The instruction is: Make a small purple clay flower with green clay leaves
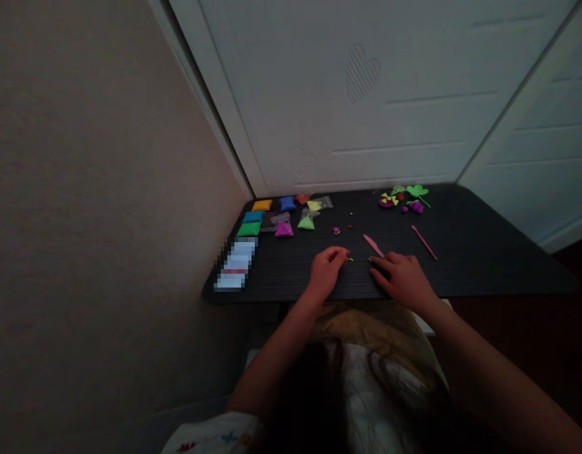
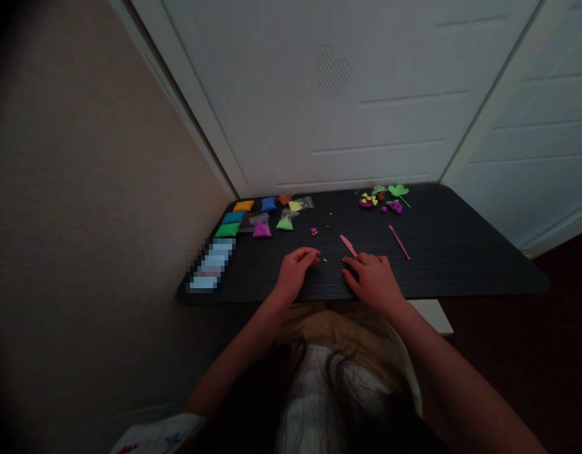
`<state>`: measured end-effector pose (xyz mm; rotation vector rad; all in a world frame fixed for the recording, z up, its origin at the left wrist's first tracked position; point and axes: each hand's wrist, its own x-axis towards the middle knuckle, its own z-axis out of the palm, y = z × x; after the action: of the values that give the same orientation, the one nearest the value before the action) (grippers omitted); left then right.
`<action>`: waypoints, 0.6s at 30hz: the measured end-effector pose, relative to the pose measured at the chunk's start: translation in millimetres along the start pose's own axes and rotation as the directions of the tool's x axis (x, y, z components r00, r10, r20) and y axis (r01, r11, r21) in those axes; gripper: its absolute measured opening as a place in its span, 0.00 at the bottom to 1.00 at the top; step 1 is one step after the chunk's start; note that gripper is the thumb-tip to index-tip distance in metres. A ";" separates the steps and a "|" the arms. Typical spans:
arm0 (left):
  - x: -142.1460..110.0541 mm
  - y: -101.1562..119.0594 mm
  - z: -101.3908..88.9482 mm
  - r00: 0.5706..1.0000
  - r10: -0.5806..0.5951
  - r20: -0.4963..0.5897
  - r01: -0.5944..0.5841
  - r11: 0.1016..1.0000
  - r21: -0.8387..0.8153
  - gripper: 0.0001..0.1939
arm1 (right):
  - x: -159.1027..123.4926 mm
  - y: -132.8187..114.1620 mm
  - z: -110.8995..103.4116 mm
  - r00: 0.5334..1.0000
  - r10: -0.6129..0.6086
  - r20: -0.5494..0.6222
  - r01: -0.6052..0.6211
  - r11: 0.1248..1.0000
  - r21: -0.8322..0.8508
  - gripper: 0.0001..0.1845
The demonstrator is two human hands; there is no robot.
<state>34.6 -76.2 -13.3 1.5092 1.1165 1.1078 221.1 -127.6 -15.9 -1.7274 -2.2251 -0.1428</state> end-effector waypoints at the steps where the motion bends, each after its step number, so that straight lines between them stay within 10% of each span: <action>1: -0.1 0.2 0.0 1.000 0.001 0.000 -0.001 1.000 0.001 0.13 | -0.1 0.1 0.1 1.000 0.002 0.000 -0.002 1.000 0.001 0.20; 18: 0.4 -0.7 0.5 1.000 0.012 0.006 -0.012 1.000 0.008 0.13 | -0.2 1.2 1.2 1.000 -0.006 0.011 0.005 0.999 0.032 0.19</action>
<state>35.0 -75.8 -14.0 1.5261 1.1109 1.1074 222.1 -127.2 -17.3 -1.7099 -2.2281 -0.0984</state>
